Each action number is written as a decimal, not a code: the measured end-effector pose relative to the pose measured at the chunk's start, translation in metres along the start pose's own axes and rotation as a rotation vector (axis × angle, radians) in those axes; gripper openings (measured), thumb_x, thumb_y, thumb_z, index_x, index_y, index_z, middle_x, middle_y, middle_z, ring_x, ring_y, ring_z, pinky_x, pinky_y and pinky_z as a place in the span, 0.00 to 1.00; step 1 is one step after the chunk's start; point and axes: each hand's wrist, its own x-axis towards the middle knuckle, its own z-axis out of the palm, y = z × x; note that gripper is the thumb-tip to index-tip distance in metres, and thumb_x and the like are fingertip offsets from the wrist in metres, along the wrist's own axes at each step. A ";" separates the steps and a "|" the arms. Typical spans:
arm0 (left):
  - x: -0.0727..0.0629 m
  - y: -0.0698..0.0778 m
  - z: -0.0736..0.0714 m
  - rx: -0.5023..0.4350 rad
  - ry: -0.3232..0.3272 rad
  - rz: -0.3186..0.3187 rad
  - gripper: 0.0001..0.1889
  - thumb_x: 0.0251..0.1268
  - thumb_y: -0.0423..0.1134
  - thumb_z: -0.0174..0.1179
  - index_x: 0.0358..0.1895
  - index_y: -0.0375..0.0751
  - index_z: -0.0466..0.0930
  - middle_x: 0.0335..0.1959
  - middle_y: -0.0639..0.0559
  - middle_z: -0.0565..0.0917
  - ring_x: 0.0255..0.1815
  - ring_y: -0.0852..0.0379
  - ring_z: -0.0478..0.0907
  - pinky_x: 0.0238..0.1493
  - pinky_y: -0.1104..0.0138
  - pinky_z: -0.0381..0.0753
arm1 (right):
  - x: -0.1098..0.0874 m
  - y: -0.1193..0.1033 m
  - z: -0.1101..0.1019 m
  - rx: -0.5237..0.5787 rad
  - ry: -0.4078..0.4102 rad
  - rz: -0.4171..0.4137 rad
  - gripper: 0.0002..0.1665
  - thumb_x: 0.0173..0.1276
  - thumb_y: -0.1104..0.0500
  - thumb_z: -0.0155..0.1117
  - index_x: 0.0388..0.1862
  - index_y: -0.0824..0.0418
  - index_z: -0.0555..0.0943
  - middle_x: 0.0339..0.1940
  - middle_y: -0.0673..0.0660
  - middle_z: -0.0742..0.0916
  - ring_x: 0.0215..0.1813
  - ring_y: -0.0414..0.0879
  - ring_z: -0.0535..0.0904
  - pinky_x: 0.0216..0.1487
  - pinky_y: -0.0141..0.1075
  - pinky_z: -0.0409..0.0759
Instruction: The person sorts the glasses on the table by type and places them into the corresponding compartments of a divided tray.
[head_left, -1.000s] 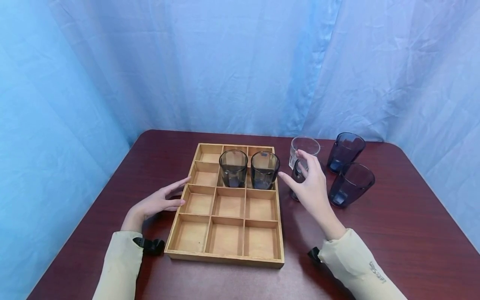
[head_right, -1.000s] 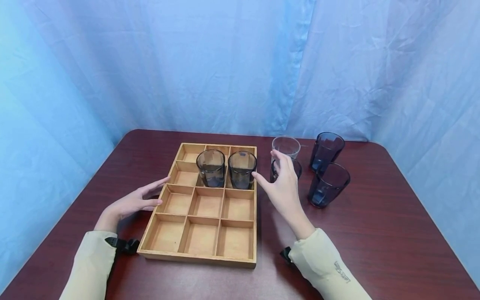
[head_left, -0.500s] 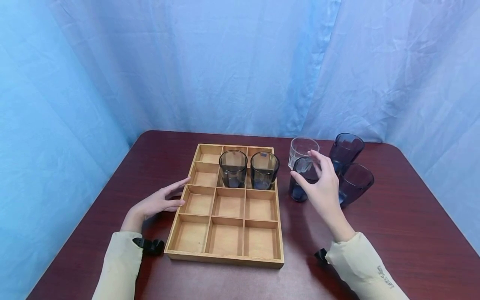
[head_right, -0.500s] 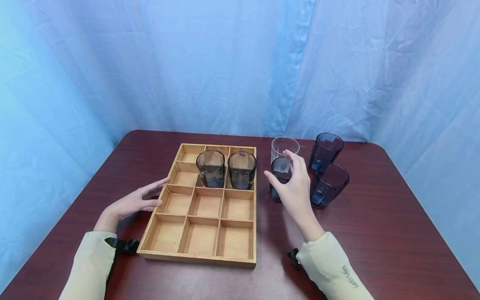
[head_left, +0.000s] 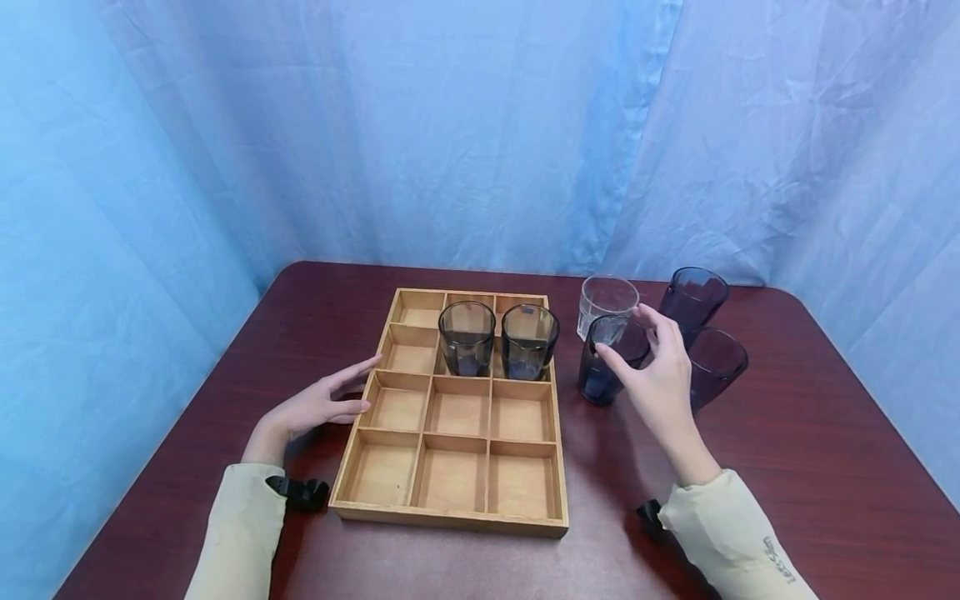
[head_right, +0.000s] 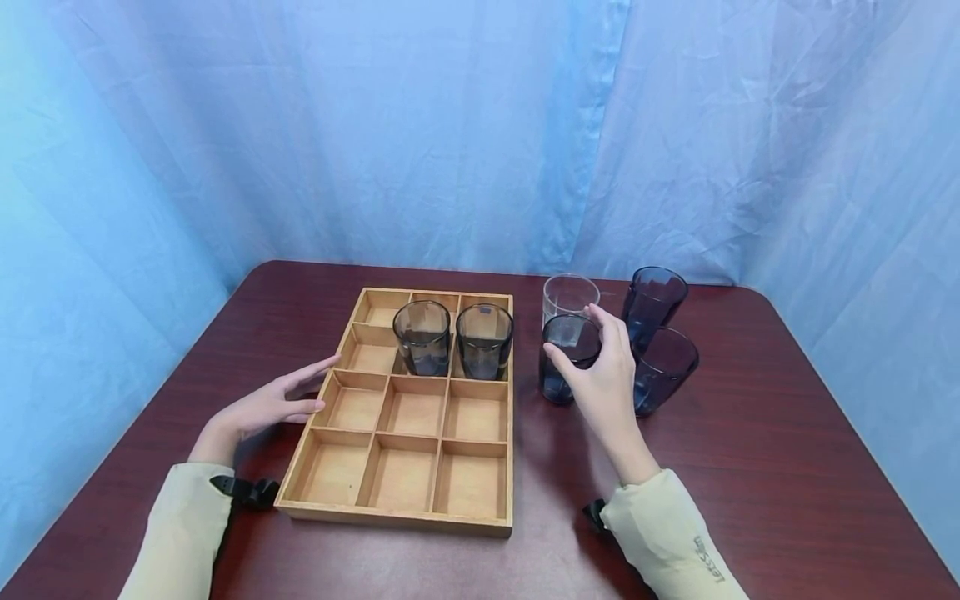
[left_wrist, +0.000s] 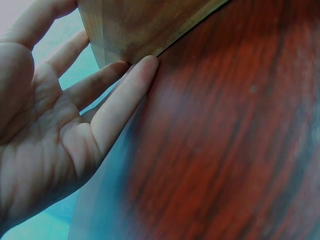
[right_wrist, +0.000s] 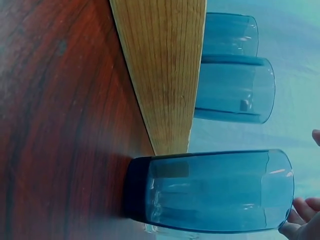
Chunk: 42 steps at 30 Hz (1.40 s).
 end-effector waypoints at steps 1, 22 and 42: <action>0.000 0.000 0.000 0.002 -0.002 0.002 0.41 0.68 0.42 0.60 0.79 0.58 0.46 0.79 0.39 0.49 0.76 0.35 0.53 0.59 0.58 0.79 | 0.000 0.001 0.000 0.000 0.000 0.005 0.41 0.52 0.64 0.77 0.65 0.72 0.70 0.59 0.67 0.77 0.64 0.55 0.72 0.69 0.47 0.67; -0.001 0.000 0.000 0.017 0.009 0.004 0.40 0.68 0.42 0.60 0.78 0.60 0.47 0.79 0.41 0.49 0.76 0.35 0.53 0.61 0.55 0.77 | -0.001 0.012 -0.002 -0.006 -0.062 0.175 0.46 0.52 0.61 0.77 0.67 0.71 0.66 0.64 0.66 0.73 0.69 0.57 0.69 0.71 0.46 0.66; 0.000 0.002 0.001 0.014 0.014 -0.006 0.41 0.67 0.43 0.61 0.78 0.60 0.47 0.79 0.41 0.49 0.76 0.35 0.52 0.61 0.54 0.77 | -0.003 0.021 -0.001 -0.072 -0.147 0.334 0.52 0.56 0.51 0.76 0.74 0.64 0.60 0.69 0.63 0.71 0.67 0.55 0.69 0.63 0.47 0.70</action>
